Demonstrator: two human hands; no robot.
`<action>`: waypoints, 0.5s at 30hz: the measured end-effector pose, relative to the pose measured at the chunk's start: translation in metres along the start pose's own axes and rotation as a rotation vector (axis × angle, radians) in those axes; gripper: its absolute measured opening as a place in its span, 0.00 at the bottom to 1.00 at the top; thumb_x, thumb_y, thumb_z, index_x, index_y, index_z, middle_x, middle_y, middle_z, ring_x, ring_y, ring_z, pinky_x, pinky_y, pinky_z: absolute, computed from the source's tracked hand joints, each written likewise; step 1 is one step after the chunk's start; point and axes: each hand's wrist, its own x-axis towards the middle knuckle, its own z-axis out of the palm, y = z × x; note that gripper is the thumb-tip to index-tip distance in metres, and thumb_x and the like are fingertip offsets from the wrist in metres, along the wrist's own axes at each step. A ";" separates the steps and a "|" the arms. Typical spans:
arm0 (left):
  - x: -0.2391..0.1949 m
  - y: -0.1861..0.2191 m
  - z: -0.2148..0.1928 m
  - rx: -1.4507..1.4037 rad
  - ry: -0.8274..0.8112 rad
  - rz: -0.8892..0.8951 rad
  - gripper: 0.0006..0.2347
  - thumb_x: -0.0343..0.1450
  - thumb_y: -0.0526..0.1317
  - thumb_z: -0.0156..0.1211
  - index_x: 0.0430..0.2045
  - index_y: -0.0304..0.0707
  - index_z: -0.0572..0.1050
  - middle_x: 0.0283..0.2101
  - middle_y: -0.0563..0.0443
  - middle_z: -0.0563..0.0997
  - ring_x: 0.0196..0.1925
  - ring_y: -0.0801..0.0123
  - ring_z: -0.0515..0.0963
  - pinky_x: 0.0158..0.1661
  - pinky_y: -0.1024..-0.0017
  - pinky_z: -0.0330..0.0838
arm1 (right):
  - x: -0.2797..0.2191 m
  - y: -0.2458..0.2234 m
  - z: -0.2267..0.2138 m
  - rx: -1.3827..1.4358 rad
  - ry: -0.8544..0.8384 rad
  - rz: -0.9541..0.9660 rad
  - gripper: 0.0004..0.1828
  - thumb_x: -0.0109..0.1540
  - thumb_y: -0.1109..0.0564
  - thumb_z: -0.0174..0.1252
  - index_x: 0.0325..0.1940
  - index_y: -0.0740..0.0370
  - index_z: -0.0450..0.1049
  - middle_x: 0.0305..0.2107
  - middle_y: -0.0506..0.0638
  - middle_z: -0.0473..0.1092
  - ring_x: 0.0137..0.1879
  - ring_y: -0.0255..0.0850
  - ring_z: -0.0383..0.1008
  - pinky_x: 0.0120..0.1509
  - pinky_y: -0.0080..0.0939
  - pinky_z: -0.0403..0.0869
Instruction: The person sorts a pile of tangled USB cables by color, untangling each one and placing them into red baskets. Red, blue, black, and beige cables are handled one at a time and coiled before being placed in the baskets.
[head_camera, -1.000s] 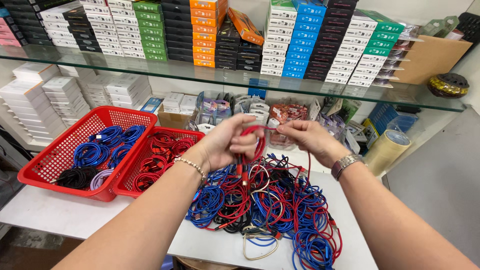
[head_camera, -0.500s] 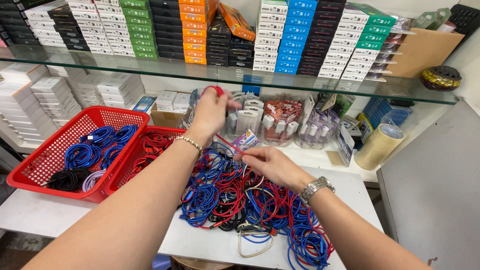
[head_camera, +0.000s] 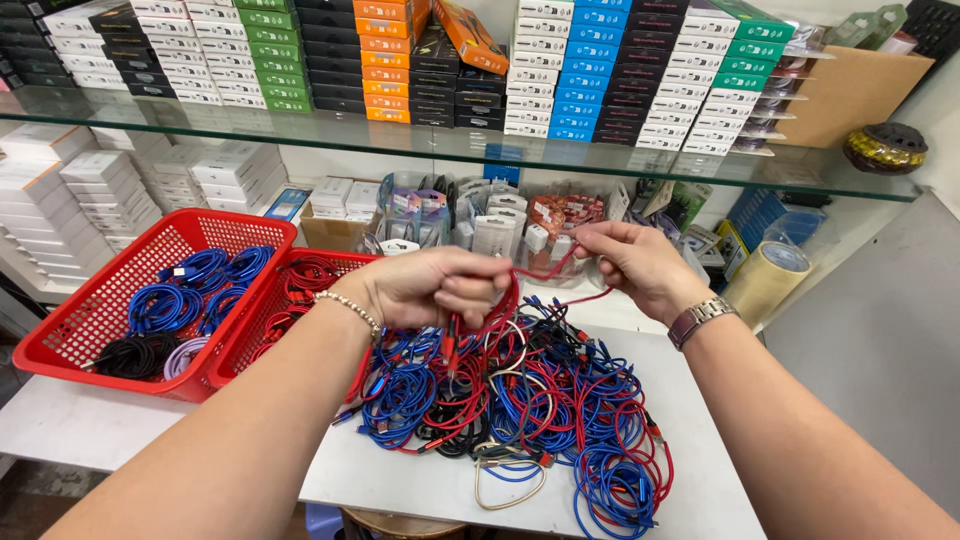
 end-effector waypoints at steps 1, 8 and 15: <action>-0.003 0.003 -0.003 -0.079 0.011 0.074 0.11 0.81 0.42 0.47 0.32 0.36 0.73 0.15 0.69 0.57 0.16 0.86 0.54 0.30 0.82 0.61 | 0.000 0.003 -0.002 0.081 -0.023 -0.002 0.13 0.63 0.53 0.63 0.49 0.60 0.80 0.32 0.43 0.78 0.26 0.24 0.60 0.28 0.26 0.58; -0.015 0.020 -0.042 -0.790 0.123 0.629 0.11 0.81 0.38 0.45 0.32 0.32 0.71 0.14 0.64 0.57 0.16 0.80 0.55 0.32 0.81 0.65 | -0.011 0.022 0.010 -0.310 0.057 -0.162 0.16 0.65 0.48 0.60 0.51 0.57 0.83 0.32 0.40 0.80 0.30 0.23 0.62 0.33 0.27 0.62; -0.004 0.034 -0.086 -0.942 0.881 0.964 0.06 0.78 0.29 0.37 0.35 0.34 0.65 0.18 0.55 0.67 0.20 0.72 0.65 0.40 0.67 0.74 | -0.048 0.019 0.073 -0.834 -0.194 -0.196 0.18 0.68 0.43 0.55 0.58 0.46 0.83 0.32 0.49 0.78 0.34 0.41 0.72 0.41 0.44 0.71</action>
